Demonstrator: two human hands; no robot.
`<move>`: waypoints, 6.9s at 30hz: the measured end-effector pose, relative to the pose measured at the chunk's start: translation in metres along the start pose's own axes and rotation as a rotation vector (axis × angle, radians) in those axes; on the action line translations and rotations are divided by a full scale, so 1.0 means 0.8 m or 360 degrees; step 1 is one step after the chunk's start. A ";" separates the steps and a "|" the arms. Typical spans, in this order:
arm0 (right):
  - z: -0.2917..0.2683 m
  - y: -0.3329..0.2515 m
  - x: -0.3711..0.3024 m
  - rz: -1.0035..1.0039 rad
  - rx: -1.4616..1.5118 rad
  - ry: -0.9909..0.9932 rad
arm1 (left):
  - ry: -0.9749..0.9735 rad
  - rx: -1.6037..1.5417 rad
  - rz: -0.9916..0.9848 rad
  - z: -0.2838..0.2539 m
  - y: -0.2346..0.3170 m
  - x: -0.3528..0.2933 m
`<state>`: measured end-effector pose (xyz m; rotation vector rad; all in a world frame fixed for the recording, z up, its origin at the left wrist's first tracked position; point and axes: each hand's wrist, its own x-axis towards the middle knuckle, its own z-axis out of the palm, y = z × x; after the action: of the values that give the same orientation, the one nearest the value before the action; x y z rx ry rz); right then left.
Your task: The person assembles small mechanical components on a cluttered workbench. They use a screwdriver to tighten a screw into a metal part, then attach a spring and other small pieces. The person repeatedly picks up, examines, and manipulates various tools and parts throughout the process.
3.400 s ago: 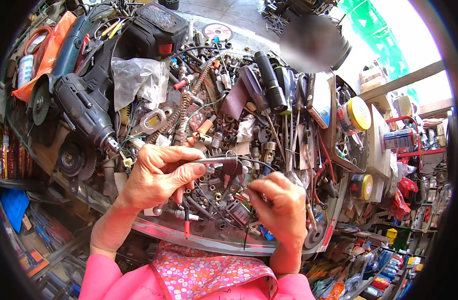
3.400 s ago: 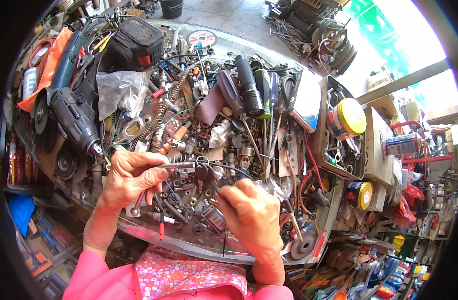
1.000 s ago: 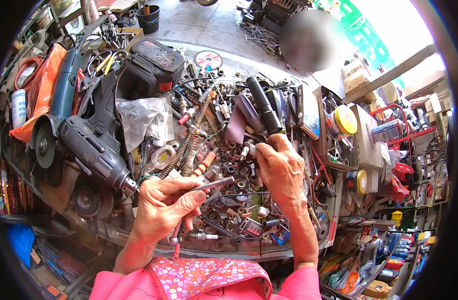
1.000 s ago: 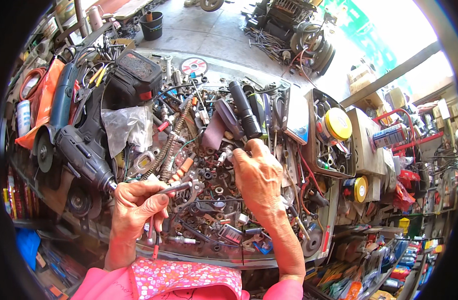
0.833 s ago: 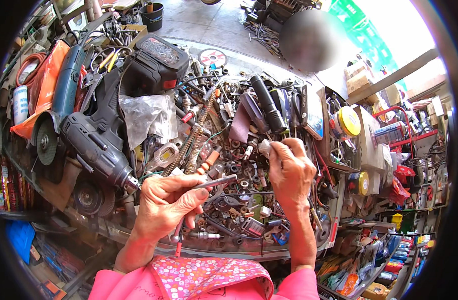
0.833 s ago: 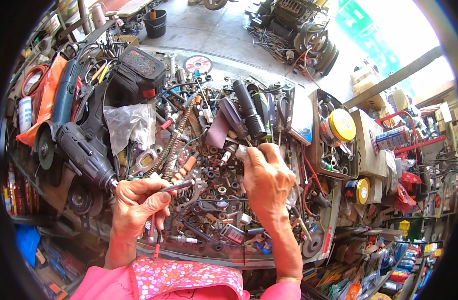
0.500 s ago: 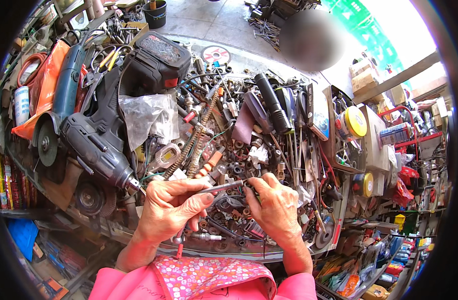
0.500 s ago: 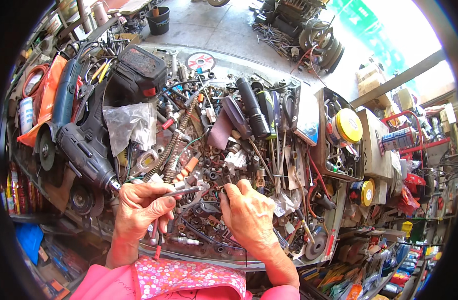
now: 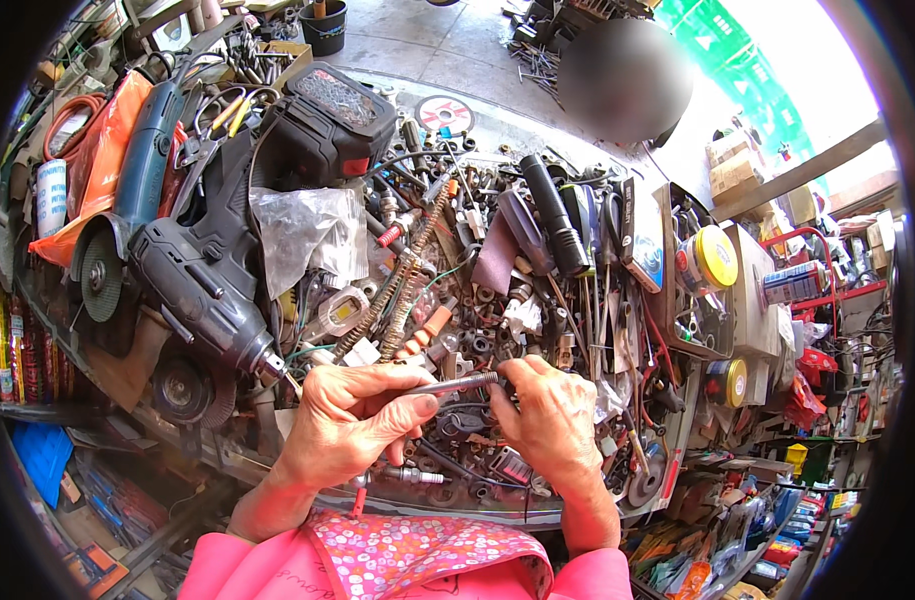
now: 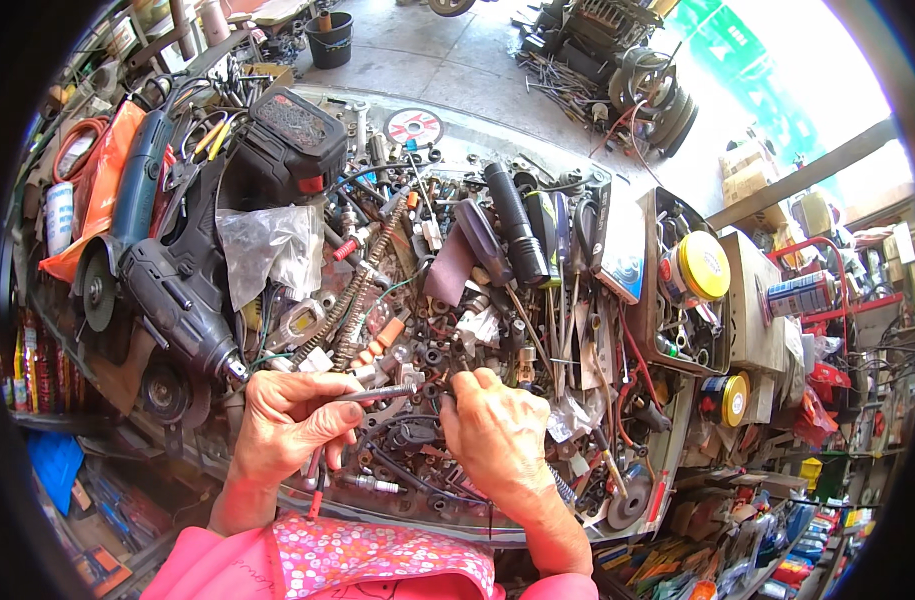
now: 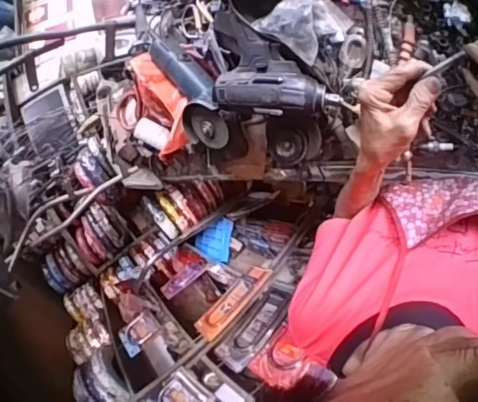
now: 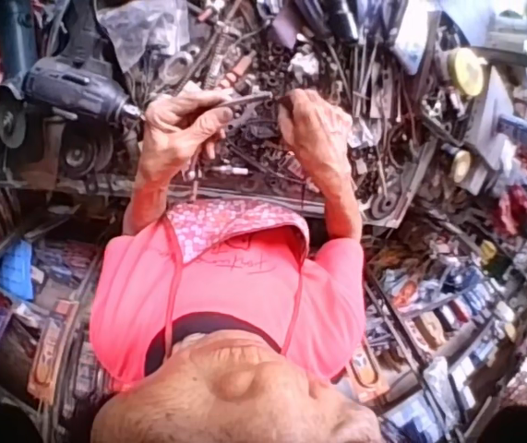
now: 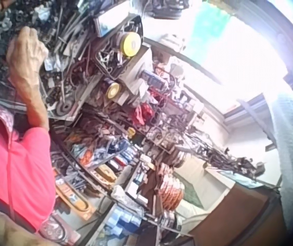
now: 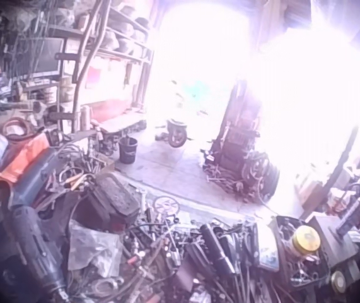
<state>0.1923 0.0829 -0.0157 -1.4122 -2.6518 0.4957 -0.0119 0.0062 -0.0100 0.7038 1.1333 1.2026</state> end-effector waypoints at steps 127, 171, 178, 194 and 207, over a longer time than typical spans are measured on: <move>-0.030 -0.020 -0.046 -0.0294 0.1188 0.0338 | -0.0344 0.0503 0.0261 0.022 -0.011 0.001; -0.030 -0.022 -0.037 0.0002 0.1359 0.0401 | -0.0296 0.0389 0.0181 0.024 -0.008 0.001; -0.020 -0.019 -0.038 -0.0116 0.1260 0.0473 | -0.0340 0.0406 0.0169 0.026 -0.003 0.002; -0.021 -0.019 -0.039 -0.0040 0.1295 0.0462 | -0.0286 0.0367 0.0102 0.028 -0.002 0.002; -0.014 -0.019 -0.040 -0.0006 0.1288 0.0466 | -0.0313 0.0423 0.0178 0.031 -0.001 0.004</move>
<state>0.2010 0.0518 0.0015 -1.0979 -1.8677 1.0963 0.0113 0.0121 -0.0038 1.0764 1.1100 1.0586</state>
